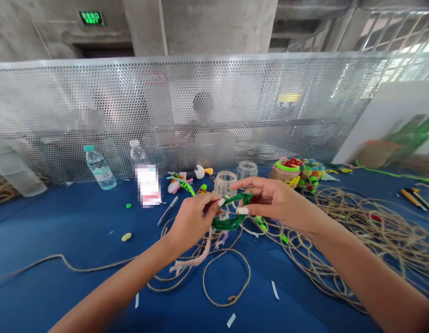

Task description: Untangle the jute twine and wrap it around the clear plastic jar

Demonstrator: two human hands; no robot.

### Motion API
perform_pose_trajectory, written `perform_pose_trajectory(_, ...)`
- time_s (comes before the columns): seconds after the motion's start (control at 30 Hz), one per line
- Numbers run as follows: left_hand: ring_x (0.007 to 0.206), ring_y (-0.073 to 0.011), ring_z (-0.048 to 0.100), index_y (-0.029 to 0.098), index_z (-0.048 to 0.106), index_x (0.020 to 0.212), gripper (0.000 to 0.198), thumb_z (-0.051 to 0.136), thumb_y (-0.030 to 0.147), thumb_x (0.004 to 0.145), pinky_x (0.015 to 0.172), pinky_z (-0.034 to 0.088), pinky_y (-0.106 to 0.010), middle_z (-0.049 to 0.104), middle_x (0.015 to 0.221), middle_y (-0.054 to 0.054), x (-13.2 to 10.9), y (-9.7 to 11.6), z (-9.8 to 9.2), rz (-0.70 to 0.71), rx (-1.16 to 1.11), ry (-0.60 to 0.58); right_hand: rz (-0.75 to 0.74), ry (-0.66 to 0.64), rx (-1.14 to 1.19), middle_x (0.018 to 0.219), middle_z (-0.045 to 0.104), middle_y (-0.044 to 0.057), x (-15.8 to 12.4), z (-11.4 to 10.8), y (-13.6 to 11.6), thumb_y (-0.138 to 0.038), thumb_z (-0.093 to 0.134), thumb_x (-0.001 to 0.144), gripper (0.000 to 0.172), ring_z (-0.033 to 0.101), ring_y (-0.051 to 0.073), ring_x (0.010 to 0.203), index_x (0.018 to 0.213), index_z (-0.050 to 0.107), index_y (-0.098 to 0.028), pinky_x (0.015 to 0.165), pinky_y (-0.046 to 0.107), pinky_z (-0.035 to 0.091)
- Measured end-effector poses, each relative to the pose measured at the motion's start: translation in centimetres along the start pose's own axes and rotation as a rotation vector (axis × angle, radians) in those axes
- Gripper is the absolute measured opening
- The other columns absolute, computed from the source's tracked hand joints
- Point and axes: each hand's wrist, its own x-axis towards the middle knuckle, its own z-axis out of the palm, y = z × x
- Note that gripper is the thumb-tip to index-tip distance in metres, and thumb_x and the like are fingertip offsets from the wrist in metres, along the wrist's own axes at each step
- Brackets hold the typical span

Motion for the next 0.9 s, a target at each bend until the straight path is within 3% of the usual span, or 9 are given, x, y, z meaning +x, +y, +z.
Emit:
perform_pose_trajectory(0.1,0.086,-0.0144,0.06,0.018,0.057,0.109,0.025,0.049,0.024,0.087,0.075,0.048,-0.028,0.063,0.099,-0.006,0.0,0.1,-0.2,0.054,-0.036,0.018,-0.017,-0.02,-0.043,0.073,0.058,-0.003,0.4,0.3,0.6,-0.029,0.064,0.075,0.056,0.052,0.01,0.063,0.124,0.038,-0.021,0.059,0.023,0.041)
perform_pose_trajectory(0.17,0.098,-0.0164,0.056,0.019,0.055,0.113,0.028,0.051,0.026,0.086,0.083,0.047,-0.031,0.059,0.108,-0.008,-0.1,0.3,-0.1,0.146,-0.03,-0.001,-0.038,-0.051,-0.154,0.071,0.056,-0.004,0.5,0.9,1.0,-0.026,0.062,0.077,0.063,0.049,0.01,0.06,0.131,0.03,-0.023,0.058,0.024,0.04)
perform_pose_trajectory(0.27,0.089,-0.0164,0.058,0.019,0.059,0.106,0.025,0.057,0.025,0.082,0.078,0.048,-0.032,0.063,0.094,-0.006,-0.3,0.4,0.1,0.217,-0.017,-0.032,-0.073,-0.054,-0.267,0.077,0.059,-0.002,0.5,2.0,1.3,-0.025,0.06,0.078,0.069,0.052,0.012,0.065,0.136,0.023,-0.025,0.061,0.026,0.041)
perform_pose_trajectory(0.4,0.067,-0.0125,0.057,0.018,0.063,0.085,0.008,0.056,0.02,0.081,0.067,0.047,-0.028,0.064,0.073,-0.002,-0.4,0.5,0.2,0.174,-0.032,0.062,-0.093,-0.05,-0.32,0.08,0.062,-0.002,0.3,2.7,1.1,-0.026,0.058,0.08,0.067,0.055,0.014,0.068,0.136,0.022,-0.027,0.061,0.027,0.042)
perform_pose_trajectory(0.7,0.066,-0.0114,0.05,0.017,0.053,0.073,0.013,0.049,0.012,0.083,0.062,0.04,-0.025,0.054,0.068,0.001,-0.1,0.9,-0.2,0.141,0.053,0.078,-0.148,0.013,-0.247,0.078,0.06,-0.003,0.4,2.5,0.8,-0.02,0.055,0.082,0.052,0.056,0.012,0.072,0.129,0.034,-0.025,0.068,0.026,0.041)
perform_pose_trajectory(0.9,0.066,-0.0114,0.048,0.017,0.051,0.071,0.014,0.049,0.01,0.083,0.061,0.038,-0.025,0.053,0.068,0.001,-0.4,1.1,-0.1,0.102,0.053,0.118,-0.129,-0.005,-0.143,0.073,0.054,-0.004,0.5,2.3,0.9,-0.021,0.056,0.081,0.045,0.049,0.01,0.064,0.122,0.038,-0.024,0.059,0.023,0.038)
